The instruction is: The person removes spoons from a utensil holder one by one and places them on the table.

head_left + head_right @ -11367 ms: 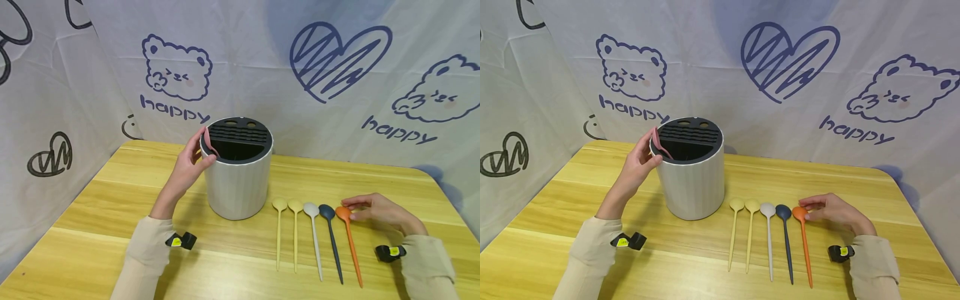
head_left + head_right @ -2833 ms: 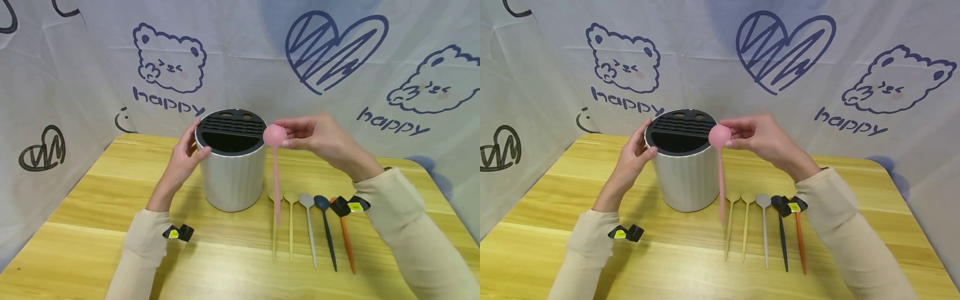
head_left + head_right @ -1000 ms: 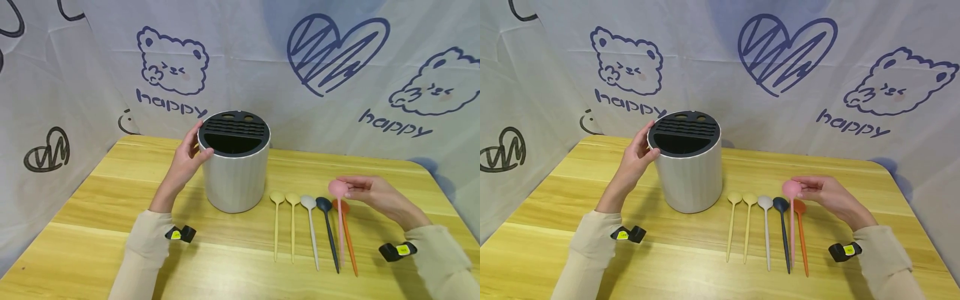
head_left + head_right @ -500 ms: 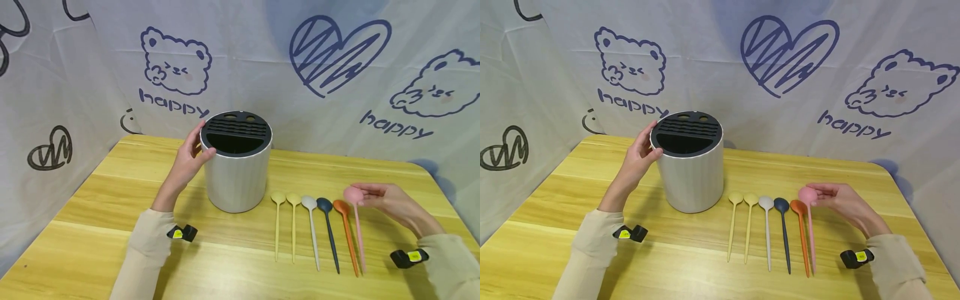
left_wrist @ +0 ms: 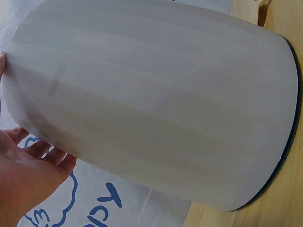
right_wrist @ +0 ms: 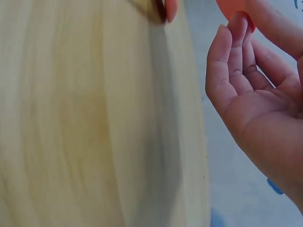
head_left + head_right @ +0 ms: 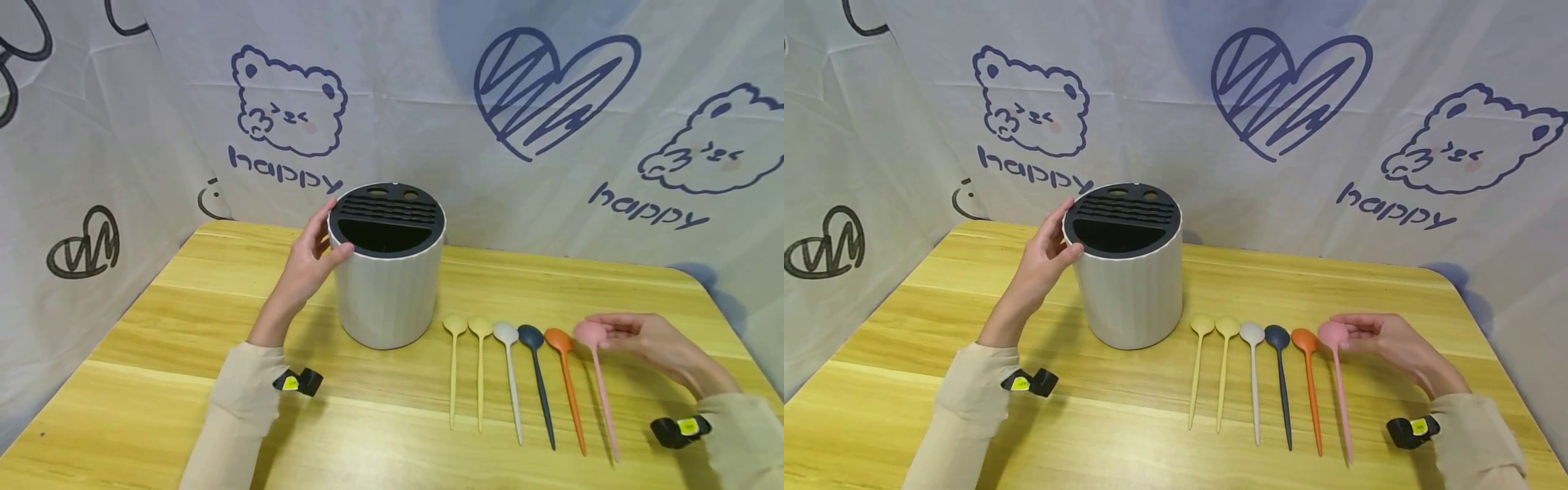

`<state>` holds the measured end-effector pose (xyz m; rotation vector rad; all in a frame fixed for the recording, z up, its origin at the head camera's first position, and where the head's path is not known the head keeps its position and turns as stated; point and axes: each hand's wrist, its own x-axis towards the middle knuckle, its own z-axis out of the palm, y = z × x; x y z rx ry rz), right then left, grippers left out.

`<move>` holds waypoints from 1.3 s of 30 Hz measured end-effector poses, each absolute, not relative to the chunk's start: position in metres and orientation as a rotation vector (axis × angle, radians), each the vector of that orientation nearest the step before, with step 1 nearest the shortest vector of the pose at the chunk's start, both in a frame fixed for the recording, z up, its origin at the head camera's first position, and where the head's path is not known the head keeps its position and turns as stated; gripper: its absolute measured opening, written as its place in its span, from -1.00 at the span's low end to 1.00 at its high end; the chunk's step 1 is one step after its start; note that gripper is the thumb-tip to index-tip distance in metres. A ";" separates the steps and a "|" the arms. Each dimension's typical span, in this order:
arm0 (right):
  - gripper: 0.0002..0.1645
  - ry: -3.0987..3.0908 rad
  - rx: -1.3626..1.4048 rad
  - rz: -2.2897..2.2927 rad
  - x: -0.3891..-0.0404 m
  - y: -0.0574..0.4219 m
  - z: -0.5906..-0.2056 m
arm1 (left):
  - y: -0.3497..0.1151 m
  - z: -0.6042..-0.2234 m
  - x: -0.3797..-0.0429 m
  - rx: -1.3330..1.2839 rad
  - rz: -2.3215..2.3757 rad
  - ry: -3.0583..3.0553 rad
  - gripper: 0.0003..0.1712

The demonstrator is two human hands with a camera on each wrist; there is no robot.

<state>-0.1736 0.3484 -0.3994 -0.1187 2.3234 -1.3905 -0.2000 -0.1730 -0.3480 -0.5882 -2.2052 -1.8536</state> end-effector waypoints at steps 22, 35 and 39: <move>-0.21 2.372 -0.189 -1.293 -0.181 0.361 -0.413 | -0.173 -0.349 -0.200 -0.562 -1.847 -2.221 0.05; -0.23 2.508 -0.243 -1.041 -0.184 0.359 -0.414 | -0.172 -0.347 -0.199 -0.547 -1.845 -2.234 -0.04; -0.24 2.533 -0.259 -0.985 -0.184 0.358 -0.414 | -0.172 -0.347 -0.198 -0.547 -1.840 -2.237 -0.05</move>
